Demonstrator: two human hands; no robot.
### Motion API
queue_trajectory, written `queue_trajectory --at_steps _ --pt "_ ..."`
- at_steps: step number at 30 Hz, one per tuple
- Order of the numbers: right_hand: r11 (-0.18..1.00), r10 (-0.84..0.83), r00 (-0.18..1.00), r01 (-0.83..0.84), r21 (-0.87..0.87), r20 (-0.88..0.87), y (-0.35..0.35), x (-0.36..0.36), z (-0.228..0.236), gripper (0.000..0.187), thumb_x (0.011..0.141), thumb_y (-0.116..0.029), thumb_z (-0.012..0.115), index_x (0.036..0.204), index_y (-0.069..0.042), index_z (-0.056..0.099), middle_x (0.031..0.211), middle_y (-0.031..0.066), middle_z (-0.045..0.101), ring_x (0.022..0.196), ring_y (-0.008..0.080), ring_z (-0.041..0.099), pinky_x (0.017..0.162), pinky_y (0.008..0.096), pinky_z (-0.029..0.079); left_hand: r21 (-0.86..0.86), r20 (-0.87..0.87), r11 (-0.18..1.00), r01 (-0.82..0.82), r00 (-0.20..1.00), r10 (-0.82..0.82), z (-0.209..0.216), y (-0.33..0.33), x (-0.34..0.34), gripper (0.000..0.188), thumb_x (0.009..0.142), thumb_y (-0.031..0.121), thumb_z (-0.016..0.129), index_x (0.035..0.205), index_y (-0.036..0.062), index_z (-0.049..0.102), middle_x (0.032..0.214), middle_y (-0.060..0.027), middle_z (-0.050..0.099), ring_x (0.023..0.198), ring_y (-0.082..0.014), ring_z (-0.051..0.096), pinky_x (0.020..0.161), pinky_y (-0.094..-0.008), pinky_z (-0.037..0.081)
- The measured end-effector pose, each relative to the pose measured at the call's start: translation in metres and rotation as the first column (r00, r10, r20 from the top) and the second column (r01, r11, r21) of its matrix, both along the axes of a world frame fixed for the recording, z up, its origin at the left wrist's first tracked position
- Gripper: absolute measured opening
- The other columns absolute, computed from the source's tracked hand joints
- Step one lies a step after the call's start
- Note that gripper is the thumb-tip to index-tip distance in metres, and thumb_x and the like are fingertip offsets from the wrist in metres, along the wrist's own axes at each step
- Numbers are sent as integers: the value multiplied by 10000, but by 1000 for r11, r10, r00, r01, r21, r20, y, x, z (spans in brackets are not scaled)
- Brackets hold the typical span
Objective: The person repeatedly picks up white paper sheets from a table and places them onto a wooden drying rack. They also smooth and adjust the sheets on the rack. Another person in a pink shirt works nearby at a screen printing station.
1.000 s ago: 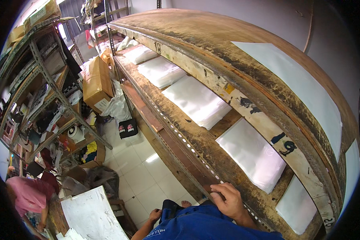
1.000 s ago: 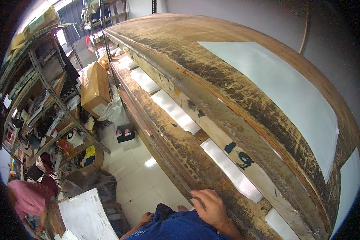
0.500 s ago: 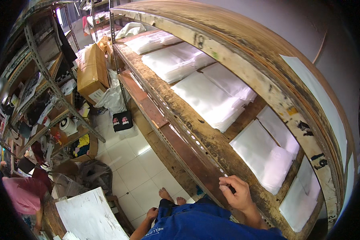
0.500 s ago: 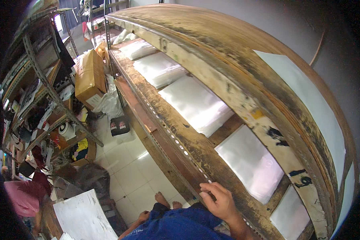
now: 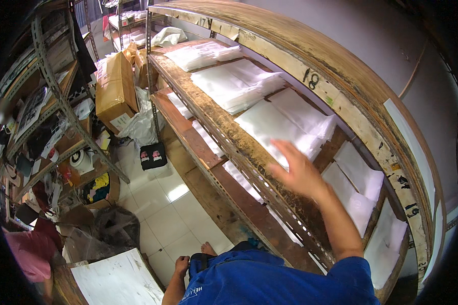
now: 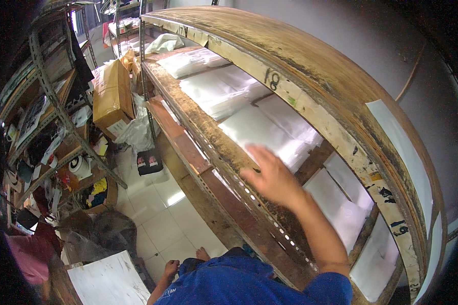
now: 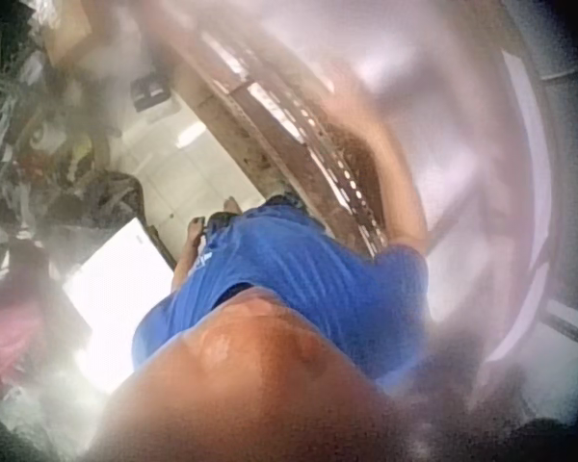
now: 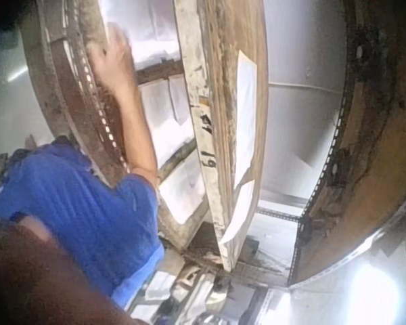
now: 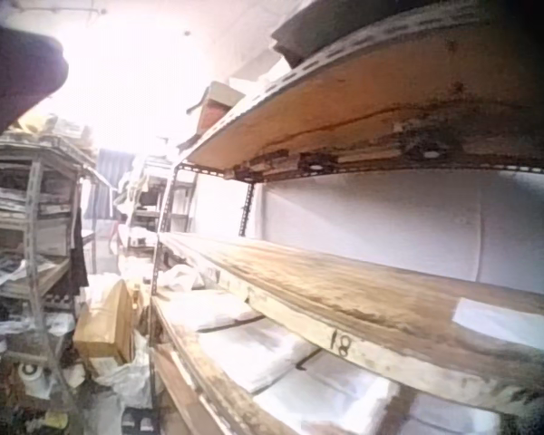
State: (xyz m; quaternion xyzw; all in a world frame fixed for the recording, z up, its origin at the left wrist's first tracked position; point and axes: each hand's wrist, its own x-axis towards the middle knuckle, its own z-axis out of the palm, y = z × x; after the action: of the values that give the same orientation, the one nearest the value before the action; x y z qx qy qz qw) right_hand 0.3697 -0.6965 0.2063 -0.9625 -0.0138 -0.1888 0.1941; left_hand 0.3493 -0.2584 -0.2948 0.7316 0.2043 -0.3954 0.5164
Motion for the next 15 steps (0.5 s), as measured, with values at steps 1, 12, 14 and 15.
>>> queue_trajectory --at_steps 1,12,14,15 --pt "993 -102 992 96 -74 -80 -17 22 0 585 880 -324 589 1304 46 428 1308 242 475 1218 367 460 1034 410 365 19 20 1000 16 1000 -16 3 0 2 348 837 239 596 1032 -48 605 843 -108 636 690 -175 590 618 -308 487" --pt "853 -522 618 381 -356 -588 -99 110 -70 933 869 -691 313 1451 20 154 1524 232 86 1410 385 96 1125 530 146 194 113 978 77 989 -100 2 29 9 382 862 284 595 1034 -55 634 925 -156 678 837 -221 638 743 -322 501" --pt "841 -541 590 372 -393 -599 -99 107 -77 964 855 -732 260 1479 -31 41 1534 224 14 1415 398 38 1128 532 116 249 121 962 112 982 -146 -2 33 11 371 868 279 587 1026 -53 638 916 -153 680 832 -217 639 739 -323 502" --pt "845 -535 593 368 -389 -601 -98 106 -77 967 847 -743 256 1482 -46 42 1535 223 9 1416 397 32 1128 533 111 251 125 962 106 982 -141 -4 32 13 365 870 277 586 1017 -52 641 912 -150 680 828 -212 638 736 -323 502"
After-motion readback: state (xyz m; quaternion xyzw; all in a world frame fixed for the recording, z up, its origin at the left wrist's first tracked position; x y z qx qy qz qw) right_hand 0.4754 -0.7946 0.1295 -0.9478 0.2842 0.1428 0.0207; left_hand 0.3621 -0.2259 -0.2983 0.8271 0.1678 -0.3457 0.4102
